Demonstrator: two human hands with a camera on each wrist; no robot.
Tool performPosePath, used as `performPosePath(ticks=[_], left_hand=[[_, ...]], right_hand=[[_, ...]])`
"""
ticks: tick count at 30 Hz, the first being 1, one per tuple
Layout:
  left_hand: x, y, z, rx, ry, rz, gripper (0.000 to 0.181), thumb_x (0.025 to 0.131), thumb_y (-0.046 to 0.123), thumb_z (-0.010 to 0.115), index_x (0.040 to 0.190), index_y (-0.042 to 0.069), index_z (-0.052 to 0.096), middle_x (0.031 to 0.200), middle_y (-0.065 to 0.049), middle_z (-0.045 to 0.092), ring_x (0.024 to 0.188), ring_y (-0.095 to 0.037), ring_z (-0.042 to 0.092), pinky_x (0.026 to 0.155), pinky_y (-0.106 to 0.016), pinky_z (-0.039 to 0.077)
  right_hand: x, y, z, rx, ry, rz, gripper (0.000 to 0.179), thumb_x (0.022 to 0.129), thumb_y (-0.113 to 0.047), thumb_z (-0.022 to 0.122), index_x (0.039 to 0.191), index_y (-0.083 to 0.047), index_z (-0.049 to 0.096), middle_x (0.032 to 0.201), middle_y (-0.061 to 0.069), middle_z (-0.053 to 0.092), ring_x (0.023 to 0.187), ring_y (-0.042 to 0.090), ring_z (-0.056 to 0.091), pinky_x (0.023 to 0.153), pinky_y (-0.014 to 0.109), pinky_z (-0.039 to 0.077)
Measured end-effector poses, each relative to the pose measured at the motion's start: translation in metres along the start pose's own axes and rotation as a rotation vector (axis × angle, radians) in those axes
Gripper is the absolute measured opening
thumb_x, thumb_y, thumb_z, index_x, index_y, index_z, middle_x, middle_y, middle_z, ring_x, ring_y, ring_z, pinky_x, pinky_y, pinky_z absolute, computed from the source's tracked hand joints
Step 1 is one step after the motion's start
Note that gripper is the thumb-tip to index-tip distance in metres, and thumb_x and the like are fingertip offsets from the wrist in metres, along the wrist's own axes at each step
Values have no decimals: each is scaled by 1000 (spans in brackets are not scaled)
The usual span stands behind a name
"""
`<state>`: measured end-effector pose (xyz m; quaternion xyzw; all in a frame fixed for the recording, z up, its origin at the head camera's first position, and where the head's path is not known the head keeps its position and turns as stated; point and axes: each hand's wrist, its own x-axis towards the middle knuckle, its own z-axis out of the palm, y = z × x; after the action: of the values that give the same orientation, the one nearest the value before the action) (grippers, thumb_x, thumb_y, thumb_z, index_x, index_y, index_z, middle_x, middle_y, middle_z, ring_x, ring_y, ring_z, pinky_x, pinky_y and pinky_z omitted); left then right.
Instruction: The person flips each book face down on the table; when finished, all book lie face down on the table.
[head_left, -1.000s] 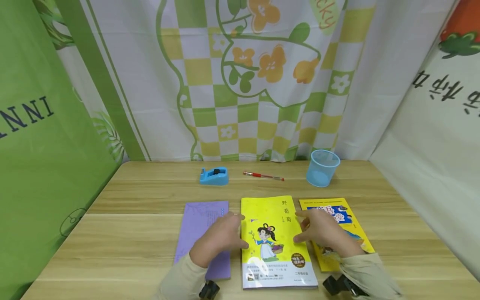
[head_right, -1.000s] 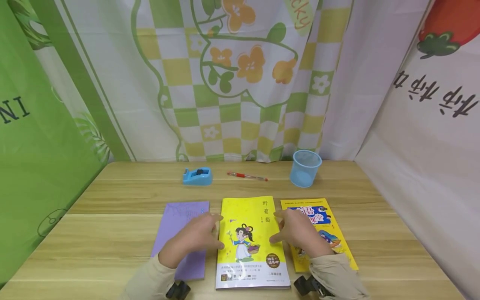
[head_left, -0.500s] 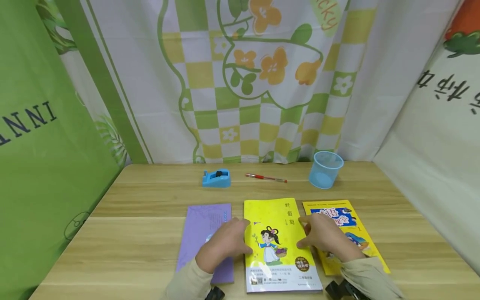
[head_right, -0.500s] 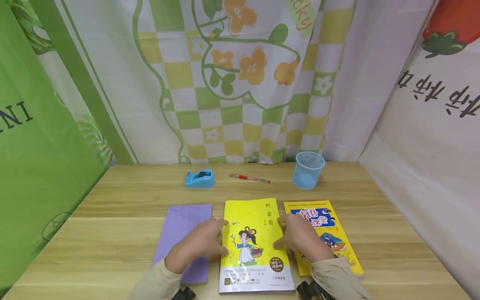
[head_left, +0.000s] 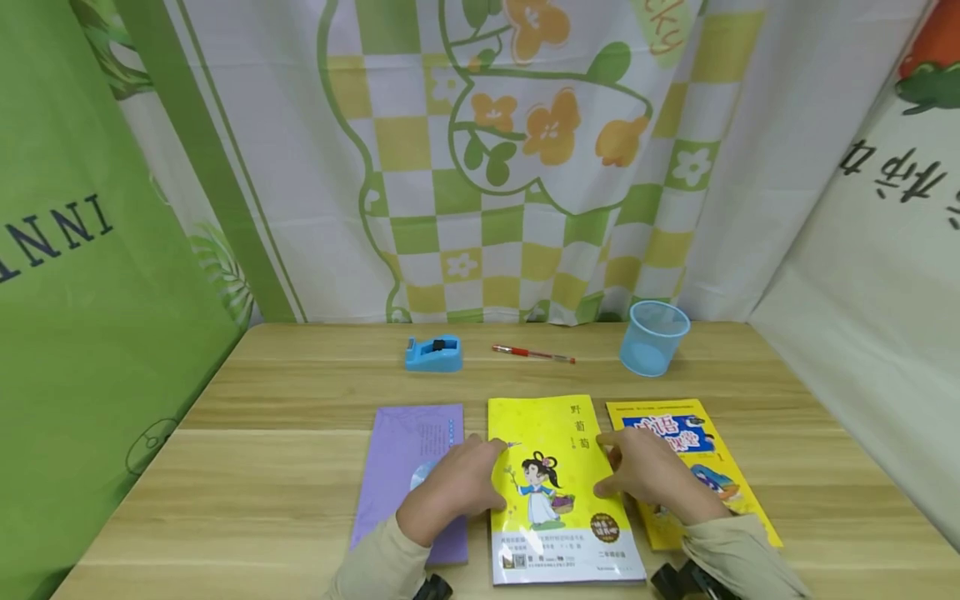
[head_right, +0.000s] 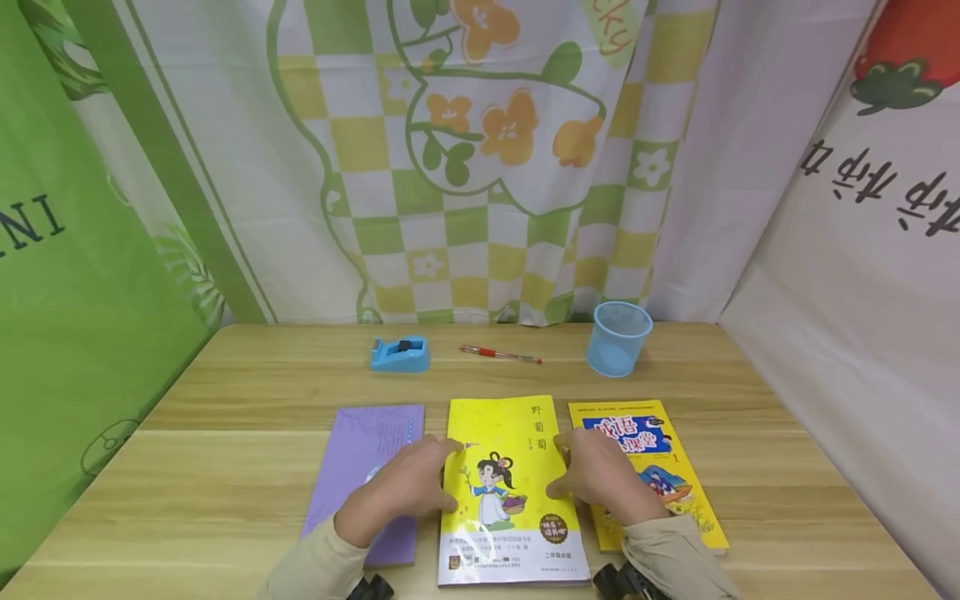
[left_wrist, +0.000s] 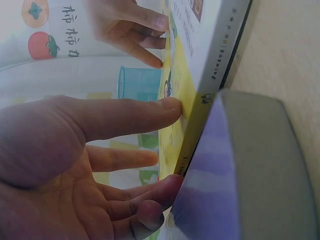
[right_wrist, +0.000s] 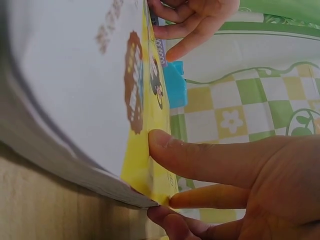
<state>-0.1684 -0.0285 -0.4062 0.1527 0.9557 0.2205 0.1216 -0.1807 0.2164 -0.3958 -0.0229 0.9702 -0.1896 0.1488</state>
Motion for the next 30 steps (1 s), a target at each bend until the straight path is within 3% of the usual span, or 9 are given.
performPosePath(ticks=[11, 17, 23, 30], left_hand=[[0, 1, 2, -44, 55, -10, 70, 64, 2, 87, 130, 2, 64, 104, -14, 63, 84, -21, 51, 66, -32, 46], [0, 1, 2, -43, 73, -41, 65, 62, 2, 87, 122, -4, 64, 97, -13, 61, 82, -23, 50, 67, -34, 47], [-1, 2, 1, -66, 88, -65, 44, 60, 2, 89, 95, -2, 64, 79, -7, 53, 70, -22, 49, 57, -31, 43], [0, 0, 2, -70, 104, -68, 36, 58, 3, 90, 74, 4, 58, 68, -4, 52, 58, -19, 46, 50, -28, 38]], right_hand=[[3, 0, 2, 9, -2, -13, 75, 71, -24, 92, 134, 2, 62, 95, 7, 70, 79, 19, 55, 71, 33, 50], [2, 0, 2, 23, -2, -18, 75, 71, -23, 92, 135, 3, 61, 96, 8, 70, 79, 19, 56, 71, 33, 51], [2, -1, 3, 32, -3, -5, 75, 72, -23, 92, 135, 2, 61, 96, 8, 69, 78, 19, 56, 68, 32, 51], [2, 0, 3, 32, -4, 2, 75, 72, -22, 91, 136, 2, 60, 97, 8, 69, 79, 19, 56, 69, 32, 51]])
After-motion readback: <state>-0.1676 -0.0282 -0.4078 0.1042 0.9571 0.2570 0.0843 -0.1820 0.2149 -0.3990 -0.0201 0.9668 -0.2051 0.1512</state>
